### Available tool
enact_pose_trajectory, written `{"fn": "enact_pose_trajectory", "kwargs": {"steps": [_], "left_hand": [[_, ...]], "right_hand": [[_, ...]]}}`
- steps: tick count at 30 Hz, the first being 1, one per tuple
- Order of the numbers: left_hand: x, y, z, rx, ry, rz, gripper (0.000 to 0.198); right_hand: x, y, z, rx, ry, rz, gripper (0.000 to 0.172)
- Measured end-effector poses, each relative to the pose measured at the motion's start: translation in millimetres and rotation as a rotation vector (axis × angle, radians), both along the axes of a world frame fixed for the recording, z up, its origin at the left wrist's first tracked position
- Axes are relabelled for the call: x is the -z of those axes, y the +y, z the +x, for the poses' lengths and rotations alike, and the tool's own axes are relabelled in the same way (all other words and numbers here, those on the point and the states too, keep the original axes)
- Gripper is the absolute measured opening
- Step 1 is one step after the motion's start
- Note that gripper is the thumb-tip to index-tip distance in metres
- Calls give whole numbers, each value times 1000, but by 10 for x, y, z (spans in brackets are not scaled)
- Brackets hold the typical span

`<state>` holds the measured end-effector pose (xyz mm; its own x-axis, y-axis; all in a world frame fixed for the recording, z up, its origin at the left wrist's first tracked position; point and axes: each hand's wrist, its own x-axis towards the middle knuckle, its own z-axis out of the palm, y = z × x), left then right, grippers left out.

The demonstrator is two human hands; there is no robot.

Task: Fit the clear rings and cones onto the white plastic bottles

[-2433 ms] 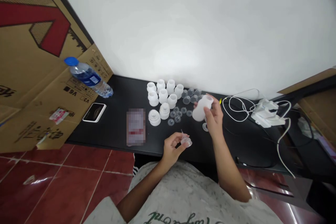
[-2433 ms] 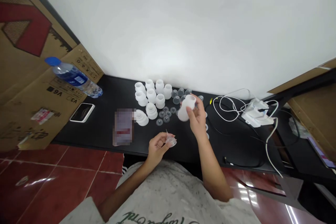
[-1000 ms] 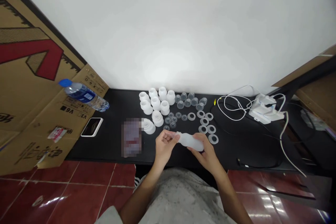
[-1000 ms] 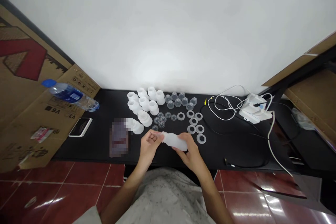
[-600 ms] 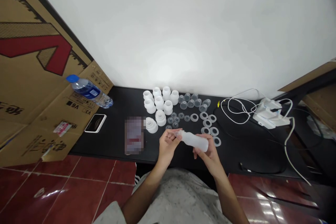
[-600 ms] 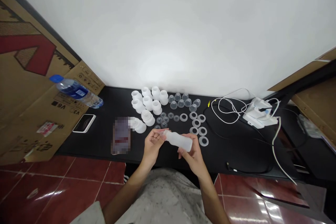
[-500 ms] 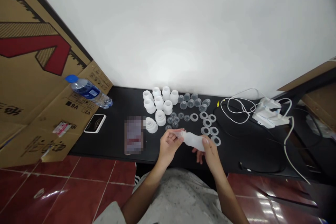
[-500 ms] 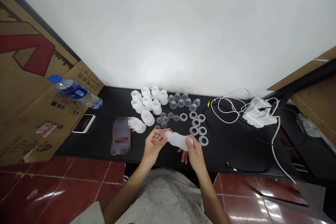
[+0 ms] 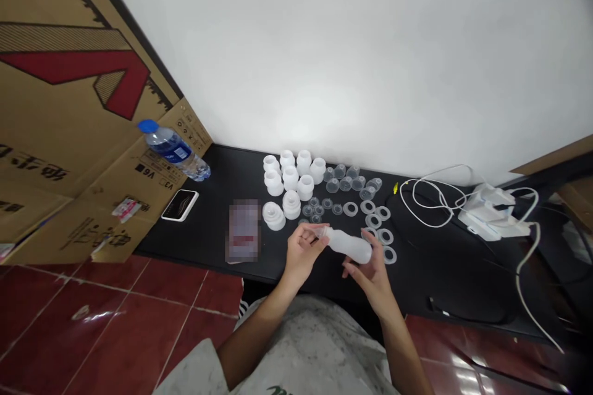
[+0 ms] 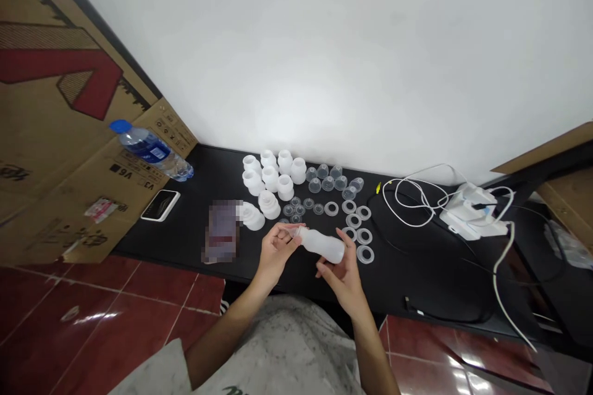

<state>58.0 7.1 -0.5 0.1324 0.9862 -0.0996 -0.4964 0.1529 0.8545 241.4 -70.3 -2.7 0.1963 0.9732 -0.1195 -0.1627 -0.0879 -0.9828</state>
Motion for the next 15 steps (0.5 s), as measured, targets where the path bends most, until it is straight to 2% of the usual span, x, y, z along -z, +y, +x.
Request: {"fn": "enact_pose_trajectory", "kwargs": {"steps": [1, 3, 4, 6, 9, 11, 13, 15], "left_hand": [[1, 0, 2, -4, -4, -6, 36], [7, 1, 4, 4, -9, -2, 36], [14, 1, 6, 8, -6, 1, 36], [31, 5, 12, -6, 7, -9, 38], [55, 10, 26, -57, 19, -51, 38], [61, 8, 33, -56, 20, -52, 38], [62, 1, 33, -42, 23, -36, 39], [61, -13, 26, -42, 35, -24, 39]], "right_hand": [[-9, -5, 6, 19, -4, 6, 72], [-8, -2, 26, 9, 0, -56, 53], [1, 4, 35, -14, 15, -92, 52], [24, 24, 42, -35, 55, -96, 60], [61, 56, 23, -49, 81, -51, 81], [83, 75, 3, -75, 107, -138, 71], [96, 88, -13, -78, 150, -211, 75], [93, 89, -18, -29, 153, -154, 76]]}}
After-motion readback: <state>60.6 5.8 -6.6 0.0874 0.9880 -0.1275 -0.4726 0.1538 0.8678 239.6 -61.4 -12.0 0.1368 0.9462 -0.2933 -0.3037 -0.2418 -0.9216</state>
